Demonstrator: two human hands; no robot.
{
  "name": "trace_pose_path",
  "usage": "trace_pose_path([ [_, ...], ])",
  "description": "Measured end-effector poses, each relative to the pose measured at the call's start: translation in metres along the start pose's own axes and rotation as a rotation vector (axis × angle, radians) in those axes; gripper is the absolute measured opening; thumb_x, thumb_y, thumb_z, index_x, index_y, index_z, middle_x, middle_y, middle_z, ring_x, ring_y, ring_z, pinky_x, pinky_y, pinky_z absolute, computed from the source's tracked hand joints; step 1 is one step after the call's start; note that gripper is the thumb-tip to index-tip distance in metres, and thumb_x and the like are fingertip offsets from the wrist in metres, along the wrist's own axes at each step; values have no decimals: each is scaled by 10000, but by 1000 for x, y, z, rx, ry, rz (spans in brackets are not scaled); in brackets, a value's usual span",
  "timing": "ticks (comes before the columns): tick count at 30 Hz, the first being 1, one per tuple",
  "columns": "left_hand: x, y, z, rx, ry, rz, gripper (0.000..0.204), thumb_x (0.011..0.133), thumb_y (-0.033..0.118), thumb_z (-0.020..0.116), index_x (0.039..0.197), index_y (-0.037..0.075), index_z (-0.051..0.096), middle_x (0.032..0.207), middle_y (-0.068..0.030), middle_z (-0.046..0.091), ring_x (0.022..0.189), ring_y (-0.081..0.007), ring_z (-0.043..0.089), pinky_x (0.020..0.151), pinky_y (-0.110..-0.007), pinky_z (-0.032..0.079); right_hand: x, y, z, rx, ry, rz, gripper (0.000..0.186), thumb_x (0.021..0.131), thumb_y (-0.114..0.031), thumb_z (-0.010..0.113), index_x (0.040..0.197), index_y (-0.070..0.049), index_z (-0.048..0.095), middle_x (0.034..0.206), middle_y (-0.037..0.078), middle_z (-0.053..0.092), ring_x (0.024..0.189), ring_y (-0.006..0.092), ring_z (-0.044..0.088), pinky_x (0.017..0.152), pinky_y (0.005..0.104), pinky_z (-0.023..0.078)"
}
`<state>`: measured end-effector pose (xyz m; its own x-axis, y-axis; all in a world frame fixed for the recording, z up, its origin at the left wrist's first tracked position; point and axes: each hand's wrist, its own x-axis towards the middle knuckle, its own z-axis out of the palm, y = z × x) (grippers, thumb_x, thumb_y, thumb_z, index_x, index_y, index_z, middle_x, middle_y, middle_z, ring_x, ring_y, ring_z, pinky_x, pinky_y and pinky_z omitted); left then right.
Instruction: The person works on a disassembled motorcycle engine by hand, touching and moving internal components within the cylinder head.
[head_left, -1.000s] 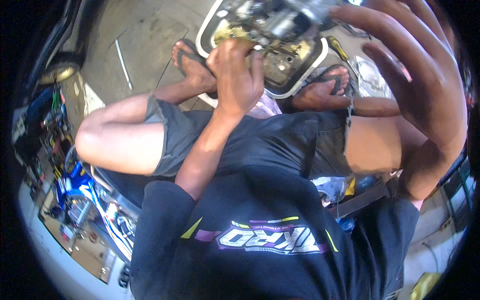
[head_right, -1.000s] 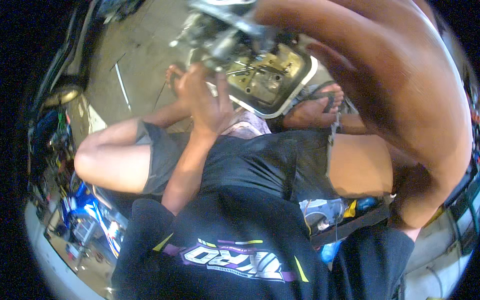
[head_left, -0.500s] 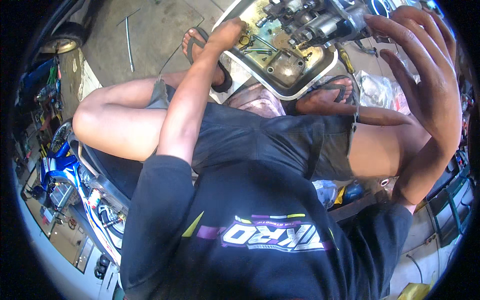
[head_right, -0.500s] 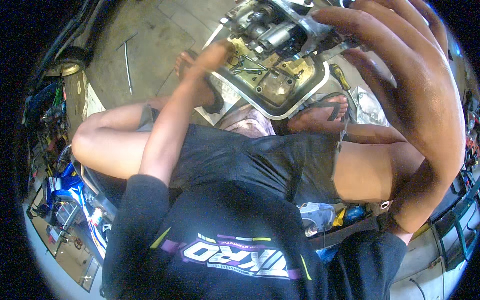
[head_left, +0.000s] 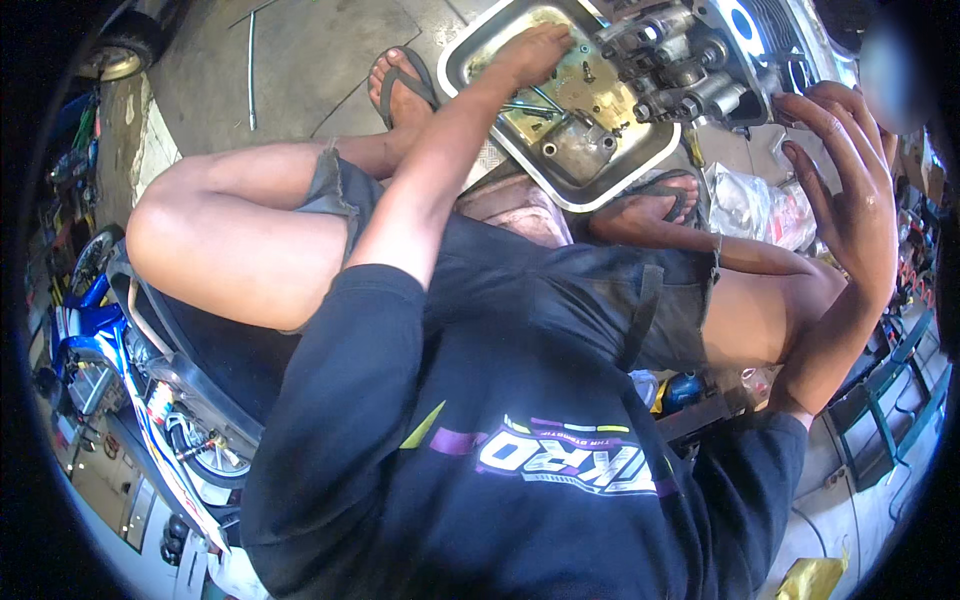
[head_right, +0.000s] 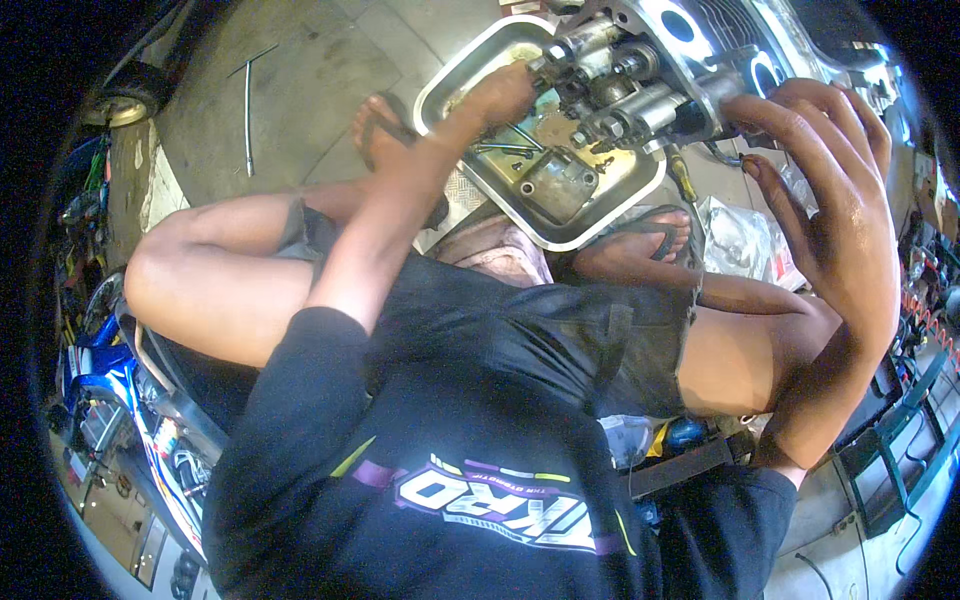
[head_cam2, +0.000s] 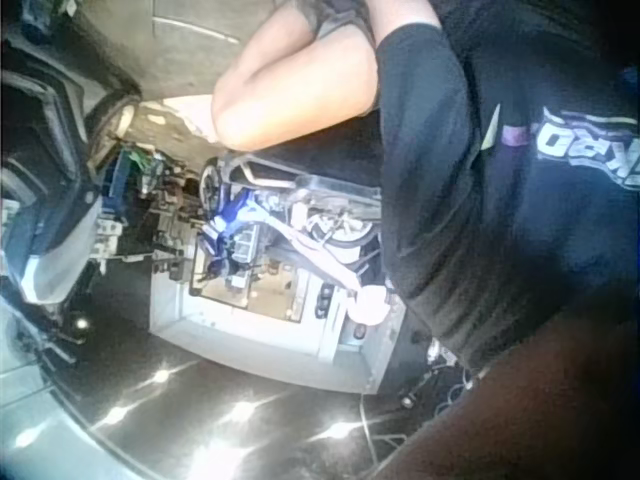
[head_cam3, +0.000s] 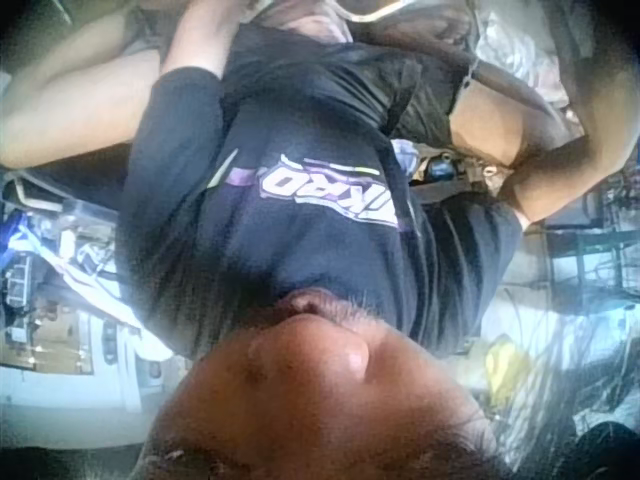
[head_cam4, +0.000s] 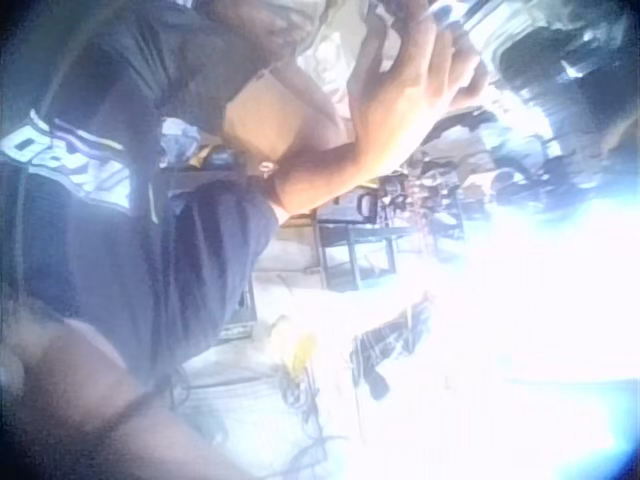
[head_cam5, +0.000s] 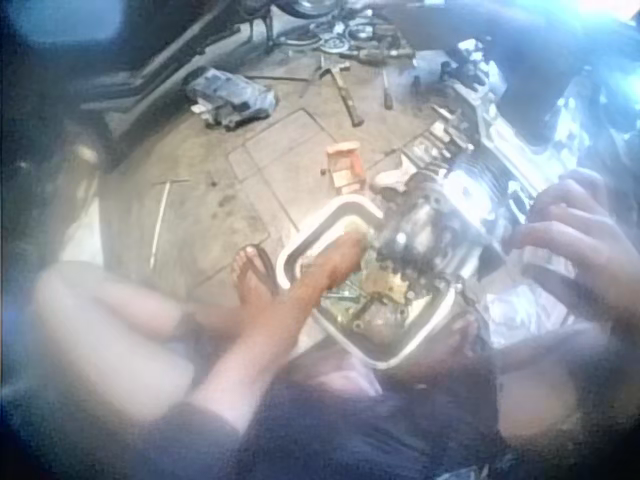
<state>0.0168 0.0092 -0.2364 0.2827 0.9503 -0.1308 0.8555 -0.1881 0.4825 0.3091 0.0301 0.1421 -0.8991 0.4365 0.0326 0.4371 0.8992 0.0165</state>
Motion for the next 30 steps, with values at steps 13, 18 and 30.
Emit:
trace_pose_path([
  [13, -10, 42, -30, -94, -284, 5, 329, 888, 116, 603, 1166, -60, 609, 1118, -246, 660, 1063, -390, 645, 951, -447, 509, 8, 8, 0, 147, 40, 29, 277, 824, -106, 704, 1099, -123, 673, 1010, 61, 640, 1105, 275, 563, 1067, 466, 338],
  [18, -46, 77, -43, -338, 67, -333, 266, 954, 114, 592, 1147, -69, 576, 1014, -231, 685, 952, -349, 676, 872, -418, 518, 4, 5, 4, 154, 3, 76, 326, 810, -71, 715, 1132, -104, 679, 1023, 73, 633, 1127, 267, 579, 1106, 481, 319],
  [30, -99, 202, -142, -1211, 617, -422, 209, 1033, 92, 575, 1206, 6, 497, 1103, -65, 563, 1000, -119, 551, 884, -258, 465, -10, 9, -7, 131, 10, 48, 408, 771, -53, 727, 1172, -115, 682, 1047, 68, 643, 1147, 274, 576, 1101, 485, 334],
])
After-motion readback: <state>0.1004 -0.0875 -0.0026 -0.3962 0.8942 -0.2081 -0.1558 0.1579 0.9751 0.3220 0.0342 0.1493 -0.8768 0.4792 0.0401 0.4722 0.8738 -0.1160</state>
